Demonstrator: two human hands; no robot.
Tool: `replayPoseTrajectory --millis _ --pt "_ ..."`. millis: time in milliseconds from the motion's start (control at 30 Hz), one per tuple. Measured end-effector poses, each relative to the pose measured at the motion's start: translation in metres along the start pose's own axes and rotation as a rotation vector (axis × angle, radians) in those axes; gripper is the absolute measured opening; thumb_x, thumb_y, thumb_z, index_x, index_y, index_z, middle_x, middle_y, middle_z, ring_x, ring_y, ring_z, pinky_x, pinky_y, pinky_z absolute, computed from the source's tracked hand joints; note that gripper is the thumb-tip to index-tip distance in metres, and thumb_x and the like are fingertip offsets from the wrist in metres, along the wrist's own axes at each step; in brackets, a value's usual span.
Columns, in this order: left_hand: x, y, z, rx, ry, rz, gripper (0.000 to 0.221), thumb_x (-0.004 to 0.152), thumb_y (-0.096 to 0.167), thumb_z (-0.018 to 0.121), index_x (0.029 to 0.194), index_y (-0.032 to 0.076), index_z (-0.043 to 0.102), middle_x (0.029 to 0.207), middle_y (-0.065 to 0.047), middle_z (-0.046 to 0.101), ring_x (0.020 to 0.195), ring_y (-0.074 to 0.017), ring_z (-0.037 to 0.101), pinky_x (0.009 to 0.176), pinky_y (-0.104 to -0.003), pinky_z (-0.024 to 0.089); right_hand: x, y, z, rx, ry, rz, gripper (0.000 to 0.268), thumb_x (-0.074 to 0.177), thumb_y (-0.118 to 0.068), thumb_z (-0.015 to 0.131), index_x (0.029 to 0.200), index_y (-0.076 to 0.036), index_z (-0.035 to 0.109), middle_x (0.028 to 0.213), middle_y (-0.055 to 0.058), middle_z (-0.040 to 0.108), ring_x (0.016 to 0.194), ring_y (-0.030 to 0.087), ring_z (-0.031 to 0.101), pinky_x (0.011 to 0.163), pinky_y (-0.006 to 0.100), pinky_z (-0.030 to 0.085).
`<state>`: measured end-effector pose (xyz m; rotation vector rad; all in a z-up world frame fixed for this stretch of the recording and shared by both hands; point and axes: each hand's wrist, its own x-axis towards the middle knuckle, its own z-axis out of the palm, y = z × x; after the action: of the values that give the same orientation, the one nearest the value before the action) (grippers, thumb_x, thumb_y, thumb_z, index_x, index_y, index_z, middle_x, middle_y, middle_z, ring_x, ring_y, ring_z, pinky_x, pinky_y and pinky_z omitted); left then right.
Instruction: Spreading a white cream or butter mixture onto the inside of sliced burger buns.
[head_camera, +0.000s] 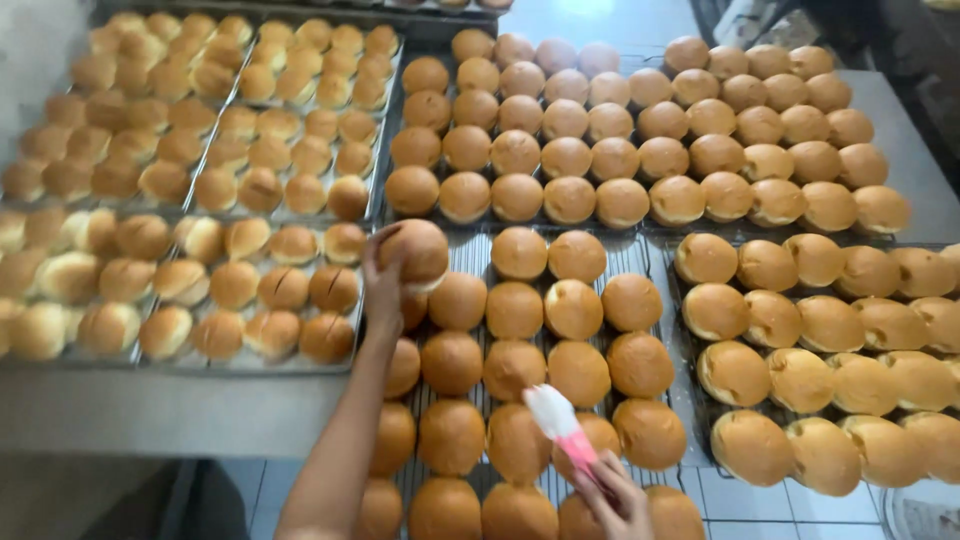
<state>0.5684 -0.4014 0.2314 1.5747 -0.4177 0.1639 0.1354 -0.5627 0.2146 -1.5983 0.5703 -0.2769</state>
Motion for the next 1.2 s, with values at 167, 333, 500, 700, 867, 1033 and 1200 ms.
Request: replayPoseTrajectory --millis 167,333,500,700,867,1033,1200 --pt "0.064 -0.037 0.070 0.384 -0.258 0.009 0.036 0.089 0.031 0.075 0.122 0.019 0.070 0.123 -0.015 0.060 0.116 -0.0323 0.062 0.101 -0.042 0.050 -0.021 0.066 -0.004 0.066 0.170 0.226 0.013 0.088 -0.004 0.071 0.095 0.005 0.078 0.081 0.001 0.057 0.052 0.009 0.054 0.040 0.025 0.037" --pt "0.075 -0.120 0.100 0.341 -0.370 -0.108 0.034 0.091 0.034 0.076 0.120 0.018 0.071 0.121 -0.018 0.062 0.117 -0.0349 0.061 0.103 -0.041 0.049 -0.029 0.073 -0.001 0.124 0.282 0.099 0.017 0.089 -0.005 0.070 0.103 0.004 0.075 0.086 0.000 0.060 0.054 0.007 0.055 0.042 0.023 0.040" --pt "0.080 -0.106 0.094 0.199 -0.342 -0.144 0.032 0.092 0.030 0.074 0.120 0.014 0.071 0.121 -0.015 0.065 0.116 -0.0296 0.063 0.103 -0.038 0.049 -0.018 0.019 0.005 0.125 0.223 0.271 0.019 0.090 -0.006 0.069 0.105 0.004 0.077 0.086 0.001 0.057 0.055 0.007 0.055 0.041 0.024 0.036" --pt "0.073 -0.124 0.104 -0.124 -0.360 -0.328 0.032 0.098 0.028 0.067 0.125 0.011 0.066 0.123 -0.013 0.067 0.118 -0.0259 0.060 0.104 -0.035 0.047 -0.018 0.039 0.004 0.131 0.184 0.266 0.020 0.090 -0.005 0.069 0.105 0.006 0.076 0.088 0.001 0.057 0.058 0.008 0.056 0.045 0.024 0.038" --pt "0.060 -0.075 0.096 0.448 -0.396 -0.170 0.037 0.102 0.031 0.062 0.131 0.008 0.064 0.129 -0.020 0.057 0.121 -0.0382 0.055 0.104 -0.043 0.043 -0.021 0.038 0.009 0.137 0.133 0.158 0.020 0.091 -0.004 0.069 0.106 0.007 0.076 0.088 0.001 0.058 0.064 0.007 0.055 0.052 0.023 0.041" --pt "0.053 -0.052 0.090 1.000 -0.428 0.450 0.039 0.100 0.033 0.058 0.130 0.010 0.064 0.138 -0.018 0.056 0.138 -0.0357 0.047 0.117 -0.057 0.030 -0.018 0.007 0.012 0.119 0.113 0.209 0.019 0.091 -0.004 0.069 0.104 0.006 0.076 0.087 0.002 0.056 0.064 0.007 0.052 0.053 0.024 0.040" --pt "0.055 -0.040 0.086 1.146 -0.640 0.477 0.051 0.101 0.040 0.053 0.143 0.009 0.056 0.143 -0.008 0.055 0.141 -0.0273 0.043 0.120 -0.073 0.011 -0.025 0.049 0.005 0.072 0.086 0.127 0.017 0.093 -0.005 0.068 0.104 0.005 0.076 0.084 0.001 0.055 0.064 0.007 0.052 0.054 0.023 0.039"
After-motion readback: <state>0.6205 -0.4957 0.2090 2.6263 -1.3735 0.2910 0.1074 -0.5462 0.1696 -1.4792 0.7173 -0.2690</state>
